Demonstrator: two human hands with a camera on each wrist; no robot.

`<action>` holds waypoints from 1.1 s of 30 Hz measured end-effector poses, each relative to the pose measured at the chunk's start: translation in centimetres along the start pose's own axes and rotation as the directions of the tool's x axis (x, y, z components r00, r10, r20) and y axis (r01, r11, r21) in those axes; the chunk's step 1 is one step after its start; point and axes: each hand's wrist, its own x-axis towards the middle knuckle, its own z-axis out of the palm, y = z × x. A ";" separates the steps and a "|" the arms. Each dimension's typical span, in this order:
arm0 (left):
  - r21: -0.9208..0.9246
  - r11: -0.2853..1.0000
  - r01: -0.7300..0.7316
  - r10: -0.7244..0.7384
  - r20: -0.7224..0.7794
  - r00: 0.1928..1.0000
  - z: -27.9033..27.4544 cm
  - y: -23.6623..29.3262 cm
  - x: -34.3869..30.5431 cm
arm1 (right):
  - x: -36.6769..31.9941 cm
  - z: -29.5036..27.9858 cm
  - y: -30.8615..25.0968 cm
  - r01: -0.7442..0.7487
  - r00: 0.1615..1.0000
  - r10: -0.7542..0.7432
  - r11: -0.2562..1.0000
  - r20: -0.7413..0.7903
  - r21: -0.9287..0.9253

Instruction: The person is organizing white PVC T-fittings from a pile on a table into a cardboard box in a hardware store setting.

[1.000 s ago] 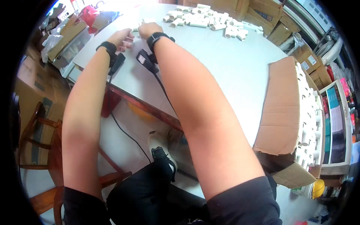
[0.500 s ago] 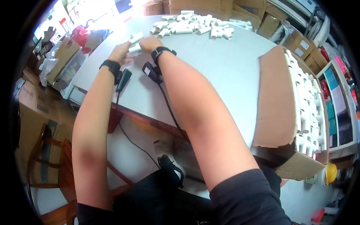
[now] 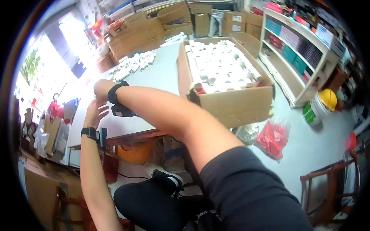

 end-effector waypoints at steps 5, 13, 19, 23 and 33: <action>-0.034 0.980 -0.194 0.197 0.201 0.960 4.2 5.1 -4.2 | -5.9 -9.3 -2.3 0.124 0.992 -0.125 0.991 -0.032 -0.045; 0.008 0.899 -0.438 0.375 0.501 0.779 12.8 11.8 -11.1 | -19.7 -18.7 -1.9 0.018 0.987 -0.005 0.996 -0.159 0.082; 0.012 0.848 -0.530 0.390 0.662 0.640 20.4 12.7 -11.5 | -26.9 -24.2 -0.7 -0.247 0.967 0.255 0.952 -0.021 0.178; 0.066 0.759 -0.647 0.424 0.704 0.570 24.8 12.3 -10.2 | -29.9 -25.2 1.5 -0.257 0.960 0.267 0.960 -0.088 0.112; 0.204 0.600 -0.773 0.377 0.781 0.499 27.1 9.8 -8.6 | -32.2 -22.6 5.7 -0.335 0.942 0.335 0.941 -0.011 -0.044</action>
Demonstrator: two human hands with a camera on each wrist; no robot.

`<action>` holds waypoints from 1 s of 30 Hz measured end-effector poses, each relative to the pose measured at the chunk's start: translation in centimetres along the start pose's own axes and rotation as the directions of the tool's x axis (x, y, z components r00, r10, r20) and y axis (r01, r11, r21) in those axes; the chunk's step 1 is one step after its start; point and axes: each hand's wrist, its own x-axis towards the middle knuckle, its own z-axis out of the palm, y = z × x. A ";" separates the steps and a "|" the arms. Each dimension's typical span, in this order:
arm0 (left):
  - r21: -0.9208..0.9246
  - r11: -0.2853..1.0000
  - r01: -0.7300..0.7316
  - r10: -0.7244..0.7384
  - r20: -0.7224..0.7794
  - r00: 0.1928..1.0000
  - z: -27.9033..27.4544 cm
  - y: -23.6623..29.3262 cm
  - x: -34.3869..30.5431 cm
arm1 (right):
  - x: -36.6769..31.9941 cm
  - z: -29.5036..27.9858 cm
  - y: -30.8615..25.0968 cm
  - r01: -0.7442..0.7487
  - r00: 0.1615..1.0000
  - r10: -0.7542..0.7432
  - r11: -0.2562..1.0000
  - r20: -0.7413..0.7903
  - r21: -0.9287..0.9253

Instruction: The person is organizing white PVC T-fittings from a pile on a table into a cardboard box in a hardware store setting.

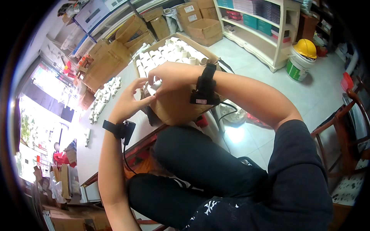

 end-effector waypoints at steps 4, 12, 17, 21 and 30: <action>-0.044 0.998 0.046 -0.046 -0.004 0.999 0.1 -0.3 -0.3 | 0.1 -0.3 -0.2 0.008 1.000 -0.008 1.000 0.011 -0.029; 0.176 0.979 -0.098 0.110 -0.062 0.992 0.6 -1.3 0.0 | 0.3 -0.1 0.7 0.037 0.997 -0.037 0.999 0.074 0.002; 0.200 0.978 -0.058 0.076 -0.084 0.993 0.7 -1.3 0.2 | -0.3 -1.6 1.4 -0.076 0.995 0.080 0.995 0.060 -0.060; 0.201 0.979 -0.046 0.060 -0.063 0.996 0.6 -1.3 0.4 | 0.1 -2.0 0.1 -0.147 0.965 0.189 0.964 0.182 -0.222; 0.263 0.960 -0.100 0.125 -0.082 0.989 0.5 -1.0 0.2 | 2.6 -0.2 1.8 0.294 0.956 -0.273 0.876 0.109 -0.382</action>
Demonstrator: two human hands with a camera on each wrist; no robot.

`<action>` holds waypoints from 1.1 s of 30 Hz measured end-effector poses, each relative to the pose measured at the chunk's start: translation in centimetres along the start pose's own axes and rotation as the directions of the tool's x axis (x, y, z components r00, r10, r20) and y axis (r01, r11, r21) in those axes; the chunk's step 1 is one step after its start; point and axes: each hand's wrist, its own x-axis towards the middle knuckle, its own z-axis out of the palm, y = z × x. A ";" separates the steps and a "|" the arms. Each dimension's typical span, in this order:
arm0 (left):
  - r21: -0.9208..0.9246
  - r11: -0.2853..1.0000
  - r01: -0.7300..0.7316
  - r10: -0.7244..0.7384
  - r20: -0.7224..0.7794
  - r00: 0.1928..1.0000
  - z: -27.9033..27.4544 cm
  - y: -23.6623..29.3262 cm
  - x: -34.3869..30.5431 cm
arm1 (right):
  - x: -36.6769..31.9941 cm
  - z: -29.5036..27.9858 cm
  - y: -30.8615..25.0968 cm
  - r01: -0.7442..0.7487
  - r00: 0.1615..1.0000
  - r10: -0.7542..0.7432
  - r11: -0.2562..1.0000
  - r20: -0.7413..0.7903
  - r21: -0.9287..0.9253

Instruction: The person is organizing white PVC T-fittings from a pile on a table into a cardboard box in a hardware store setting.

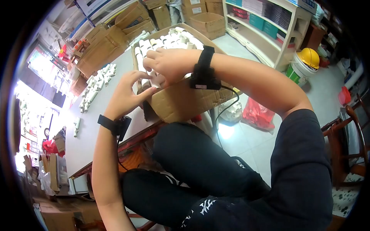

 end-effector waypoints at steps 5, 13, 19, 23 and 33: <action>-0.047 0.999 -0.013 0.012 -0.035 0.999 0.5 -0.3 -0.2 | 0.6 0.4 0.1 0.050 0.996 -0.048 0.998 0.070 -0.038; -0.107 0.994 -0.016 0.010 -0.057 0.998 0.9 -0.5 -0.3 | 0.5 0.4 0.2 -0.039 0.985 0.035 0.999 0.169 0.022; -0.103 0.994 -0.035 0.022 -0.126 0.992 1.2 -0.7 -0.6 | 0.2 0.0 0.1 -0.026 0.991 0.014 0.996 0.136 0.088; -0.064 0.995 0.081 -0.091 -0.180 0.979 0.7 -1.0 -0.9 | -0.1 0.4 0.7 -0.008 0.997 -0.001 0.992 0.077 0.124; -0.213 0.963 0.167 -0.189 -0.091 0.978 1.4 -1.5 -1.8 | -1.1 -1.3 -0.2 -0.224 0.966 0.165 0.917 0.197 0.331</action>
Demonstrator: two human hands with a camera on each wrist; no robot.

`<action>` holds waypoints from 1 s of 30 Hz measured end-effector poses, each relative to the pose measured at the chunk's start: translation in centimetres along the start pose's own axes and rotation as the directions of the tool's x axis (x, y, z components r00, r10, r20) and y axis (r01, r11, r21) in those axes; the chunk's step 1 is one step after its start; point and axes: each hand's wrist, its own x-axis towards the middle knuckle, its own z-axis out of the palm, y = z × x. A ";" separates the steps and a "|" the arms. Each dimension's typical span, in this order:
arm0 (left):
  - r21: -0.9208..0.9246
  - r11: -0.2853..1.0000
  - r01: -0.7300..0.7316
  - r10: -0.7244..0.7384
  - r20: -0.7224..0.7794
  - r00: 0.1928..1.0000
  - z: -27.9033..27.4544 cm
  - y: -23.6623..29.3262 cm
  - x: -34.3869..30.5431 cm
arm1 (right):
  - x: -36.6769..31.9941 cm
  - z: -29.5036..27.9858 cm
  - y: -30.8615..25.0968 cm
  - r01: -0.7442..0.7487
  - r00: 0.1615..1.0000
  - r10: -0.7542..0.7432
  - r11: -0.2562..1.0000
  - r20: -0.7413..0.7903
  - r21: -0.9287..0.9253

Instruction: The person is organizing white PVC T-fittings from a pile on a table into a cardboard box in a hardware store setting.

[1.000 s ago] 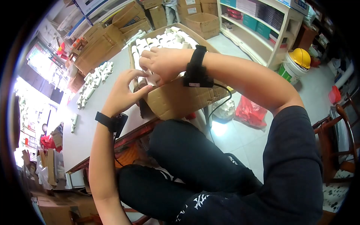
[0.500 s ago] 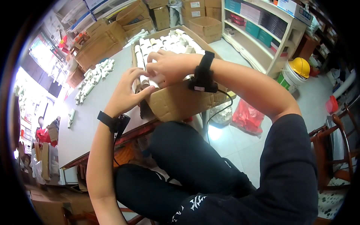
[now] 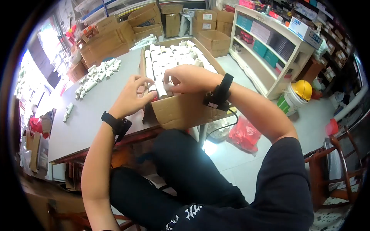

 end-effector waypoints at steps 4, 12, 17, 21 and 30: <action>-0.037 0.999 0.018 -0.019 -0.020 1.000 0.0 0.1 -0.3 | -0.1 0.0 -1.0 -0.077 0.997 0.077 0.996 0.007 -0.039; 0.006 0.999 -0.041 0.041 -0.086 0.995 1.2 0.0 -1.1 | 0.0 0.6 -1.3 -0.111 0.994 0.110 0.994 -0.026 -0.023; -0.023 0.999 -0.039 0.037 -0.099 0.994 1.0 0.0 -1.4 | -0.3 -0.1 -1.3 -0.140 0.988 0.139 0.990 -0.068 0.002; -0.053 0.998 -0.042 0.037 -0.106 0.994 1.0 -0.7 -1.4 | 0.1 0.2 1.0 -0.176 0.984 0.179 0.978 -0.021 0.113; -0.043 0.998 -0.044 0.037 -0.155 0.987 1.6 -1.5 -1.9 | 1.3 0.3 1.8 -0.241 0.971 0.234 0.950 0.057 0.197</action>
